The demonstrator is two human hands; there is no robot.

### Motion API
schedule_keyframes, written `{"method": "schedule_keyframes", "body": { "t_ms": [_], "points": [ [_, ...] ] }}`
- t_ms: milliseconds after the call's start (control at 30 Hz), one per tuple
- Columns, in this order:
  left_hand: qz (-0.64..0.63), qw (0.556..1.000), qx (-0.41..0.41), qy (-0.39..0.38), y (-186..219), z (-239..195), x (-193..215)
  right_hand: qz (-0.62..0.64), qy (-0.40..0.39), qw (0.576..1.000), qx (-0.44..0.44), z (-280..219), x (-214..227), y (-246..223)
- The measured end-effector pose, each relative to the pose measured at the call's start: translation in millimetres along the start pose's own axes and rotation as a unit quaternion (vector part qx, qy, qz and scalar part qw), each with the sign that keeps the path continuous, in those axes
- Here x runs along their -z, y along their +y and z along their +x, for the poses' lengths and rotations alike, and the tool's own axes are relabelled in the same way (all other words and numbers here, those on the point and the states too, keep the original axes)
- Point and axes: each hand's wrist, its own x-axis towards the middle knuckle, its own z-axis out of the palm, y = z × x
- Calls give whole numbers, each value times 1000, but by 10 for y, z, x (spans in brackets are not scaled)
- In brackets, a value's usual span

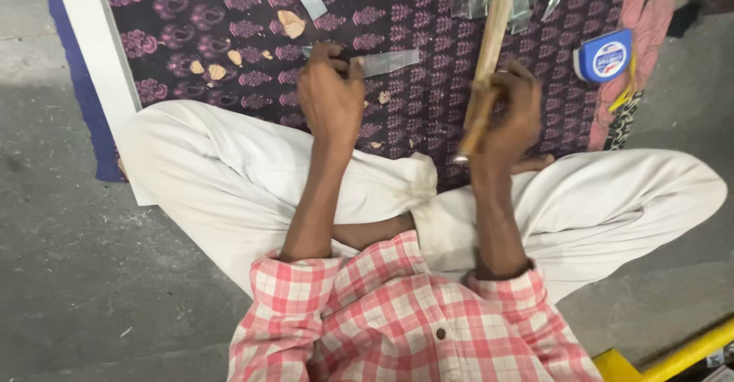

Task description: The person sits cross-legged on a mat and repeatedly places rectangular glass pieces on a wooden block, then strikes them with a hammer to break them into smaller fragments. The person handles the glass pieces and hammer by hand, accumulating broken glass shards on the mat.

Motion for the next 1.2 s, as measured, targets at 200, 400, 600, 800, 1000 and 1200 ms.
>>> {"method": "schedule_keyframes", "body": {
  "t_ms": [200,400,600,800,1000,1200],
  "points": [
    [-113,986,118,-40,54,61,-58,110,-106,987,-52,-312,315,19],
    [-222,954,157,-127,-21,90,-72,306,-319,782,-439,-765,152,10],
    [-401,878,182,-186,-20,184,-3,409,-289,743,-443,-723,99,-20],
    [-381,887,174,-192,49,153,128,503,-256,726,-393,-583,197,-68],
    [-387,887,156,-196,111,153,170,481,-252,728,-419,-520,199,-57],
    [-395,886,145,-195,76,154,146,419,-265,755,-430,-540,143,-12]
  ]
}}
